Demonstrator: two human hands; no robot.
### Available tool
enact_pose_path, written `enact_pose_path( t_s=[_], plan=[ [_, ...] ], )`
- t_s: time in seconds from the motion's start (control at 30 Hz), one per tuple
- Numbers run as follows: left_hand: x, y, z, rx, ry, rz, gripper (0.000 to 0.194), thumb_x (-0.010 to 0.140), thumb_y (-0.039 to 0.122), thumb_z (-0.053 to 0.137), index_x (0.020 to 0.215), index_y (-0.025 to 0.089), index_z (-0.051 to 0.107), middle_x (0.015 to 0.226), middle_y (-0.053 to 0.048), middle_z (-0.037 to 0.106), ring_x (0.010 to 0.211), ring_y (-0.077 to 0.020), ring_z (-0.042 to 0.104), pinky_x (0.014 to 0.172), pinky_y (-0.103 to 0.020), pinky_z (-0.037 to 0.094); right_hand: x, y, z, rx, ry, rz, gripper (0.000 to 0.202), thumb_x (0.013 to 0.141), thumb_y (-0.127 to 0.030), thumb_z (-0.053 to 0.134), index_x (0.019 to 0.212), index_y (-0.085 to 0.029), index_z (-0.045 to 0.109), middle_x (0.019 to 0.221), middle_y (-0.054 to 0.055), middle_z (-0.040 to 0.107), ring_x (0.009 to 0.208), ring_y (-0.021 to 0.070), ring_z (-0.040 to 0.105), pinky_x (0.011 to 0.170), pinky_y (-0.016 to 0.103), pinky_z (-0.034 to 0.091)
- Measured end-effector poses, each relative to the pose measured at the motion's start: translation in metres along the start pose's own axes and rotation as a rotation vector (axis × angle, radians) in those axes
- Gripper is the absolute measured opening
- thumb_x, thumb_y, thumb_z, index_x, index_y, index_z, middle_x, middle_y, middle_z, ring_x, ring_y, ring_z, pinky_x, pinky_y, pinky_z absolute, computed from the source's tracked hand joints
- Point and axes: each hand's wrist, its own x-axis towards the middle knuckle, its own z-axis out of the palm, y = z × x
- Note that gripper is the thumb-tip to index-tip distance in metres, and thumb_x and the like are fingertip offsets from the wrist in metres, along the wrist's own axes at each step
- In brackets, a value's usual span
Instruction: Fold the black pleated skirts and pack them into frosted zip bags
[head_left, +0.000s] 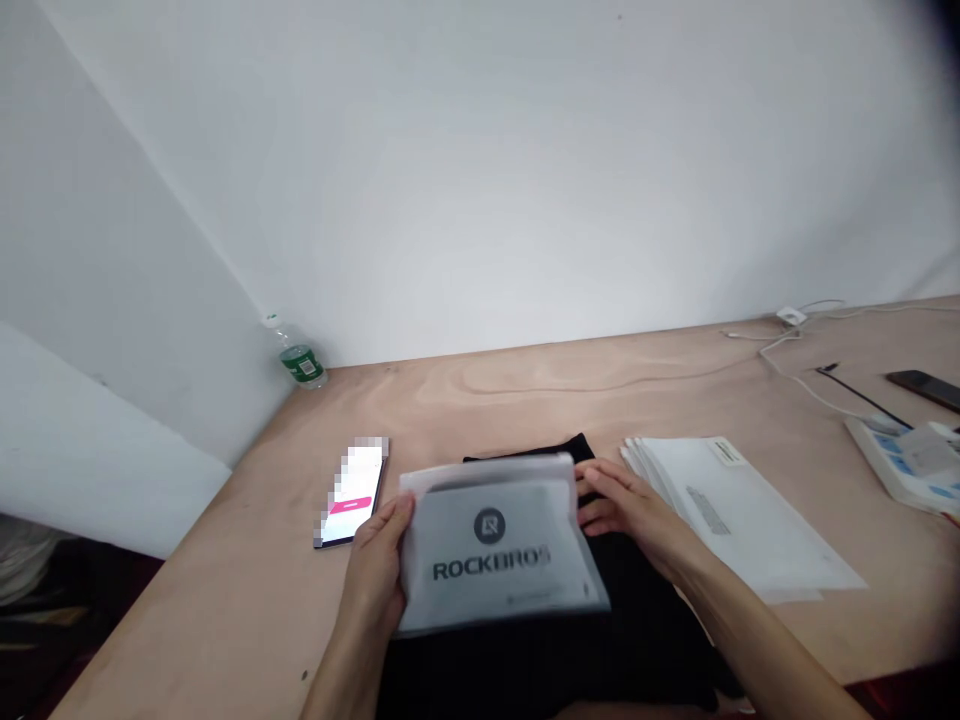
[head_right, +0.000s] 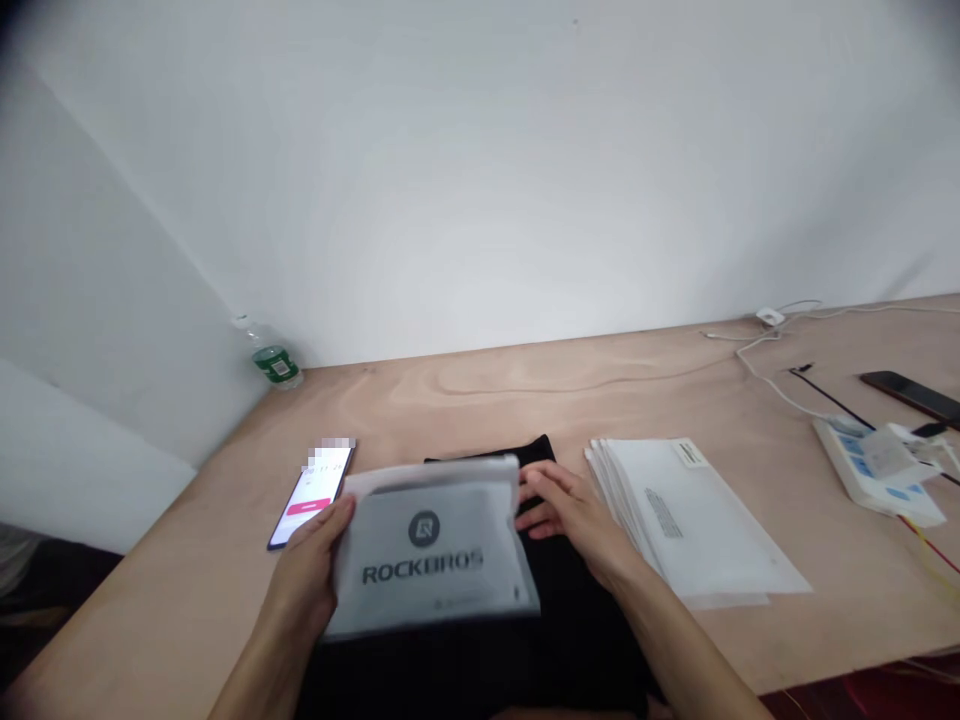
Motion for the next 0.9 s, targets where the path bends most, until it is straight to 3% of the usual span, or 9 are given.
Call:
enact_pose_path(
  t_s=[0.07, 0.13, 0.27, 0.37, 0.47, 0.57, 0.67, 0.77, 0.9],
  plan=[
    [-0.01, -0.007, 0.008, -0.102, 0.081, 0.052, 0.02, 0.076, 0.034, 0.059, 0.089, 0.02, 0.061, 0.074, 0.001, 0.069, 0.071, -0.0157, 0.066, 0.059, -0.025, 0.052, -0.003, 0.009, 0.011, 0.349, 0.058, 0.059, 0.037, 0.081, -0.052, 0.05, 0.108, -0.028, 0.054, 0.11, 0.005, 0.063, 0.087, 0.019, 0.064, 0.076, 0.035, 0.049],
    [-0.026, -0.02, 0.019, -0.235, 0.085, 0.077, 0.022, 0.077, 0.035, 0.059, 0.095, 0.021, 0.061, 0.086, 0.0, 0.07, 0.082, -0.0155, 0.065, 0.065, -0.023, 0.052, -0.006, 0.019, 0.026, 0.575, 0.044, 0.098, 0.042, 0.08, -0.053, 0.05, 0.114, -0.029, 0.051, 0.122, 0.005, 0.057, 0.1, 0.0216, 0.06, 0.084, 0.038, 0.047],
    [-0.053, -0.045, 0.034, -0.315, -0.112, -0.004, 0.036, 0.073, 0.037, 0.066, 0.104, 0.019, 0.062, 0.104, -0.007, 0.067, 0.096, -0.0222, 0.062, 0.075, -0.029, 0.051, -0.011, 0.033, 0.052, 0.69, 0.145, 0.121, 0.039, 0.073, -0.038, 0.066, 0.109, -0.025, 0.056, 0.111, 0.005, 0.064, 0.097, 0.0227, 0.061, 0.085, 0.038, 0.047],
    [-0.049, -0.043, 0.027, -0.15, -0.031, 0.161, 0.033, 0.077, 0.037, 0.062, 0.107, 0.024, 0.061, 0.115, -0.004, 0.062, 0.106, -0.0203, 0.056, 0.082, -0.027, 0.046, -0.013, 0.034, 0.053, 0.674, 0.221, 0.146, 0.036, 0.069, -0.031, 0.071, 0.101, -0.021, 0.059, 0.097, 0.005, 0.069, 0.089, 0.023, 0.064, 0.083, 0.039, 0.048],
    [-0.035, -0.024, 0.015, 0.18, -0.033, 0.305, 0.024, 0.071, 0.033, 0.067, 0.093, 0.022, 0.068, 0.102, -0.003, 0.067, 0.088, -0.017, 0.061, 0.071, -0.022, 0.046, -0.016, 0.031, 0.044, 0.577, 0.114, 0.112, 0.032, 0.068, -0.028, 0.072, 0.097, -0.018, 0.062, 0.095, 0.007, 0.07, 0.088, 0.0241, 0.064, 0.083, 0.039, 0.048],
    [-0.026, -0.007, 0.014, 0.358, -0.24, 0.233, 0.028, 0.065, 0.033, 0.072, 0.09, 0.019, 0.07, 0.086, -0.005, 0.07, 0.056, -0.0124, 0.055, 0.051, -0.023, 0.042, -0.019, 0.029, 0.038, 0.483, -0.007, 0.045, 0.031, 0.068, -0.025, 0.072, 0.097, -0.018, 0.063, 0.095, 0.008, 0.07, 0.088, 0.0241, 0.064, 0.083, 0.039, 0.047],
    [-0.027, -0.003, 0.023, 0.332, -0.428, 0.131, 0.041, 0.06, 0.028, 0.075, 0.1, 0.02, 0.068, 0.093, -0.007, 0.07, 0.057, -0.0139, 0.058, 0.053, -0.025, 0.044, -0.02, 0.029, 0.036, 0.424, -0.066, 0.031, 0.03, 0.067, -0.024, 0.073, 0.094, -0.018, 0.064, 0.091, 0.007, 0.07, 0.082, 0.0226, 0.065, 0.079, 0.038, 0.048],
    [-0.032, -0.008, 0.033, 0.291, -0.578, 0.029, 0.036, 0.06, 0.023, 0.075, 0.095, 0.018, 0.07, 0.087, -0.007, 0.07, 0.065, -0.0169, 0.061, 0.057, -0.026, 0.047, -0.018, 0.03, 0.036, 0.384, -0.048, 0.065, 0.028, 0.069, -0.032, 0.071, 0.093, -0.018, 0.064, 0.088, 0.006, 0.07, 0.08, 0.0216, 0.065, 0.076, 0.037, 0.049],
    [-0.034, -0.01, 0.037, 0.33, -0.567, -0.061, 0.021, 0.063, 0.025, 0.072, 0.081, 0.014, 0.071, 0.06, -0.002, 0.064, 0.039, -0.0061, 0.044, 0.036, -0.017, 0.03, -0.014, 0.03, 0.034, 0.342, 0.083, 0.047, 0.035, 0.079, -0.049, 0.056, 0.095, -0.019, 0.065, 0.09, 0.007, 0.07, 0.085, 0.0211, 0.064, 0.078, 0.035, 0.049]
  ],
)
